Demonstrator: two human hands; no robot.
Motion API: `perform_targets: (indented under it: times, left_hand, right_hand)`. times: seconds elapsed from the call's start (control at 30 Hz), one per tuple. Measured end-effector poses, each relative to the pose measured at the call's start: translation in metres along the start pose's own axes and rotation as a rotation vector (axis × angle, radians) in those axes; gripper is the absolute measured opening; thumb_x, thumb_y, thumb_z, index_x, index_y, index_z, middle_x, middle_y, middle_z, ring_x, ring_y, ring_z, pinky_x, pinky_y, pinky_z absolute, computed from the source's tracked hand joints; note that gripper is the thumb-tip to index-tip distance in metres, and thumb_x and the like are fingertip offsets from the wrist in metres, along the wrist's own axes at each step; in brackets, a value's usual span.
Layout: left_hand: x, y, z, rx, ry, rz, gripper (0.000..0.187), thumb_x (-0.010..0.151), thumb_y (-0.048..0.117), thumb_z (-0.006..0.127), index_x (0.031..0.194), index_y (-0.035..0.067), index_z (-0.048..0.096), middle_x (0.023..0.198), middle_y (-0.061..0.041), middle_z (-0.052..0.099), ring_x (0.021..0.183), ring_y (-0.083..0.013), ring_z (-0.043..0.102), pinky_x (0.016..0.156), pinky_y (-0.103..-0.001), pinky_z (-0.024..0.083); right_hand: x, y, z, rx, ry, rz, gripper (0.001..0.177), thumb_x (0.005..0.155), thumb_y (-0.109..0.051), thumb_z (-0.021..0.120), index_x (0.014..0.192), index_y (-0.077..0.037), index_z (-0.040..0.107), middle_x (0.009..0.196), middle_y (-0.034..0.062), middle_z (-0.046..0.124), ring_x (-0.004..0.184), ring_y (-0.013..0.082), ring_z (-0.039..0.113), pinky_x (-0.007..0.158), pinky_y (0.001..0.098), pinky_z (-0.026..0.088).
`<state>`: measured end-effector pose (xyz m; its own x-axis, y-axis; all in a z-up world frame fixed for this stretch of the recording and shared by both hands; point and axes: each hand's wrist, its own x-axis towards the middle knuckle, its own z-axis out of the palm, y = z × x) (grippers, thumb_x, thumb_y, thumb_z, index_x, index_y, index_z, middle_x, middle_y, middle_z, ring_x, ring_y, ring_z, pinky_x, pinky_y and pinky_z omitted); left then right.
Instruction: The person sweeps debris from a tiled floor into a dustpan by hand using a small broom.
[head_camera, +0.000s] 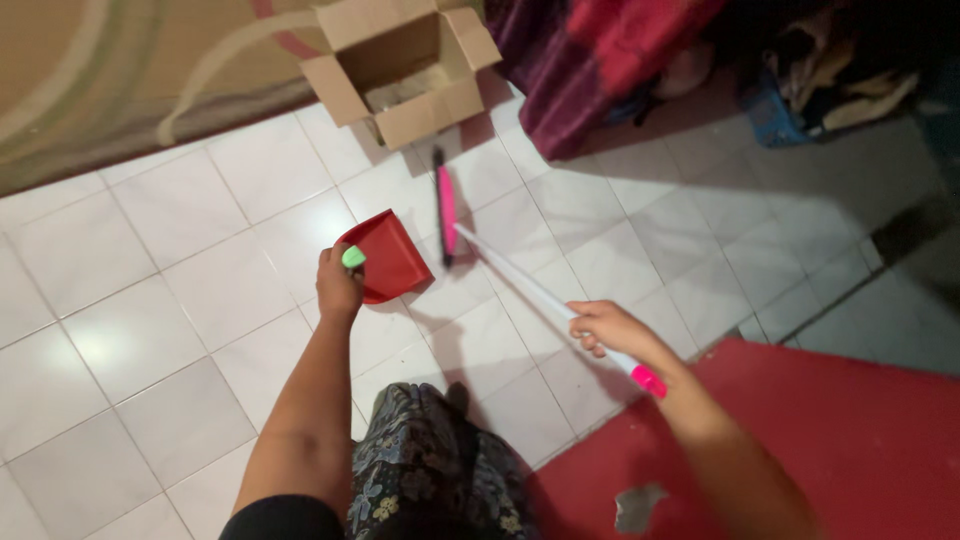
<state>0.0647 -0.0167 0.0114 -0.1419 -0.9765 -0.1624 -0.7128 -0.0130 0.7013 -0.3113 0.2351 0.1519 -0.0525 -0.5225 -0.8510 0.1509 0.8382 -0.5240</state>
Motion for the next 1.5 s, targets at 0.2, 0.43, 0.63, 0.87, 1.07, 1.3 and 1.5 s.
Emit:
perform_targets:
  times: [0.2, 0.43, 0.63, 0.87, 1.07, 1.3, 1.5]
  left_hand:
    - [0.017, -0.018, -0.032, -0.013, 0.056, -0.062, 0.038, 0.085, -0.003, 0.067, 0.12, 0.013, 0.063, 0.125, -0.011, 0.06, 0.11, -0.036, 0.063, 0.09, -0.045, 0.052]
    - [0.04, -0.05, -0.029, -0.022, 0.122, -0.02, 0.04, 0.085, -0.003, 0.068, 0.122, 0.011, 0.061, 0.126, -0.014, 0.059, 0.108, -0.0393, 0.062, 0.089, -0.046, 0.052]
    - [0.063, -0.065, -0.042, -0.031, 0.136, -0.02, 0.041, 0.084, -0.004, 0.067, 0.121, 0.011, 0.061, 0.119, -0.015, 0.06, 0.106, -0.0393, 0.062, 0.088, -0.046, 0.052]
    - [0.087, -0.082, -0.066, -0.06, 0.198, -0.048, 0.038, 0.083, -0.005, 0.065, 0.117, 0.011, 0.064, 0.119, -0.015, 0.061, 0.107, -0.0386, 0.061, 0.089, -0.046, 0.051]
    - [0.106, -0.08, -0.143, -0.069, 0.312, -0.016, 0.035, 0.085, 0.0, 0.069, 0.119, 0.009, 0.064, 0.119, -0.016, 0.061, 0.108, -0.0391, 0.061, 0.09, -0.046, 0.051]
    - [0.148, -0.008, -0.228, -0.063, 0.399, 0.178, 0.041, 0.081, 0.002, 0.074, 0.12, 0.01, 0.064, 0.119, -0.016, 0.062, 0.107, -0.0403, 0.062, 0.089, -0.048, 0.051]
    - [0.191, 0.081, -0.253, -0.094, 0.377, 0.493, 0.039, 0.08, -0.003, 0.071, 0.116, 0.011, 0.065, 0.12, -0.014, 0.064, 0.107, -0.0399, 0.063, 0.088, -0.046, 0.053]
  right_hand:
    - [0.05, -0.043, -0.008, -0.465, 0.209, -0.079, 0.038, 0.092, -0.008, 0.057, 0.127, 0.003, 0.064, 0.072, 0.0062, 0.061, 0.056, 0.0136, 0.057, 0.046, 0.0312, 0.046]
    - [0.16, -0.03, 0.049, -0.925, 0.212, -0.078, 0.034, 0.087, -0.009, 0.055, 0.115, 0.007, 0.065, 0.071, 0.0151, 0.069, 0.058, 0.0246, 0.07, 0.057, 0.0369, 0.056]
    - [0.151, -0.044, 0.116, -0.643, 0.04, 0.002, 0.053, 0.088, -0.009, 0.055, 0.141, -0.002, 0.054, 0.074, 0.011, 0.066, 0.058, 0.0191, 0.062, 0.052, 0.0346, 0.052]
    - [0.1, -0.114, 0.154, -0.248, -0.228, 0.079, 0.061, 0.092, -0.005, 0.054, 0.153, -0.007, 0.044, 0.077, 0.0003, 0.054, 0.054, 0.0087, 0.044, 0.044, 0.026, 0.039]
    - [0.045, -0.162, 0.169, -0.299, -0.265, -0.046, 0.062, 0.092, -0.004, 0.057, 0.153, -0.006, 0.046, 0.076, -0.0004, 0.052, 0.052, 0.0079, 0.042, 0.042, 0.0252, 0.039]
    - [-0.019, -0.21, 0.144, -0.32, -0.115, -0.197, 0.063, 0.091, -0.005, 0.06, 0.153, -0.007, 0.047, 0.077, -0.0003, 0.055, 0.054, 0.008, 0.045, 0.042, 0.0251, 0.038]
    - [-0.049, -0.236, 0.091, -0.276, 0.032, -0.331, 0.061, 0.09, -0.006, 0.06, 0.151, -0.011, 0.054, 0.076, -0.0013, 0.052, 0.053, 0.007, 0.044, 0.04, 0.0237, 0.034]
